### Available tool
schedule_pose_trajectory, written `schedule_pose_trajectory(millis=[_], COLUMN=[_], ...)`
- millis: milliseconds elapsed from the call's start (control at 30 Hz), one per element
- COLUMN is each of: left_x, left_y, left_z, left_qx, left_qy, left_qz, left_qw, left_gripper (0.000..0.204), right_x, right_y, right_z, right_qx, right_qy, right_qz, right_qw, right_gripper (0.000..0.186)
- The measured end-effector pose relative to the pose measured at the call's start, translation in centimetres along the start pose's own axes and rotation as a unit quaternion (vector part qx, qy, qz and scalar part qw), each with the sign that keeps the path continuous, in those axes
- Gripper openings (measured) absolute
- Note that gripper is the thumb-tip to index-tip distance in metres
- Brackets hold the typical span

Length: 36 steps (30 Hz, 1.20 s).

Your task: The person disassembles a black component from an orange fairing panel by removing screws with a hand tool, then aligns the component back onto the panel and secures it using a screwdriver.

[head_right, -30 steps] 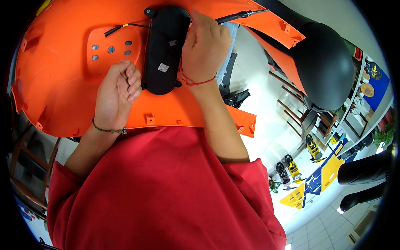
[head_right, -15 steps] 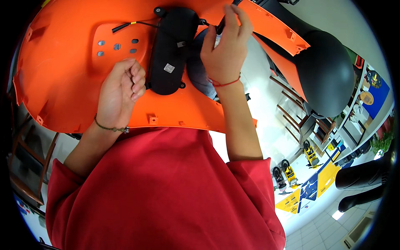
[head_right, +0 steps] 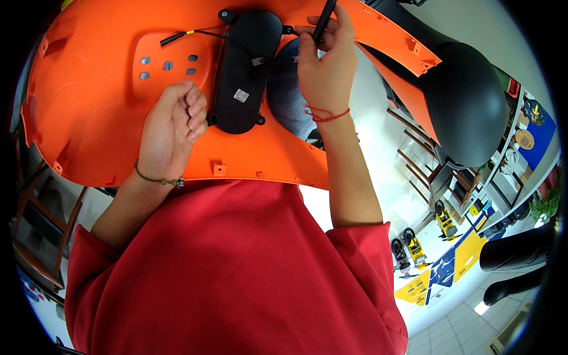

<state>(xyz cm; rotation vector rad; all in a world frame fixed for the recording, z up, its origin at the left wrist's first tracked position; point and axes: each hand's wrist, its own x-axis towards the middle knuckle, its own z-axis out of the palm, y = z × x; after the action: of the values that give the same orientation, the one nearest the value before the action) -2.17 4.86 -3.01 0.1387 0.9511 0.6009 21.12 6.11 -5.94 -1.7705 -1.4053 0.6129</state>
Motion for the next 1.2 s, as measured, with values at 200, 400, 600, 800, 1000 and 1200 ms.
schedule_pose_trajectory(millis=[200, 400, 600, 800, 1000, 1200], left_x=[0.1, 0.2, 0.2, 0.2, 0.4, 0.6], left_y=[0.1, 0.1, 0.0, -0.1, -0.1, -0.1], left_z=[-0.1, -0.1, -0.1, 0.1, 0.2, 0.2], left_qx=[0.001, 0.002, -0.002, 0.0, -0.004, 0.003], left_qy=[0.008, 0.009, 0.014, 0.024, 0.033, 0.034], left_qz=[0.0, 0.0, 0.004, 0.008, 0.008, 0.004], left_qw=[1.0, 1.0, 1.0, 1.0, 0.999, 0.999], left_gripper=[0.025, 0.024, 0.024, 0.024, 0.024, 0.024], right_x=[0.0, 0.3, 1.7, 3.2, 1.2, -1.9], right_y=[0.7, 1.2, 1.4, 1.8, 1.8, 0.7], right_z=[-0.9, -1.2, -2.2, -3.8, -4.1, -1.9], right_qx=[0.205, 0.193, 0.001, -0.086, -0.047, 0.167], right_qy=[-0.043, -0.094, -0.168, -0.234, -0.255, -0.162], right_qz=[0.064, 0.055, -0.098, -0.211, -0.093, 0.058], right_qw=[0.976, 0.975, 0.981, 0.945, 0.961, 0.971], right_gripper=[0.043, 0.032, 0.032, 0.042, 0.042, 0.046])
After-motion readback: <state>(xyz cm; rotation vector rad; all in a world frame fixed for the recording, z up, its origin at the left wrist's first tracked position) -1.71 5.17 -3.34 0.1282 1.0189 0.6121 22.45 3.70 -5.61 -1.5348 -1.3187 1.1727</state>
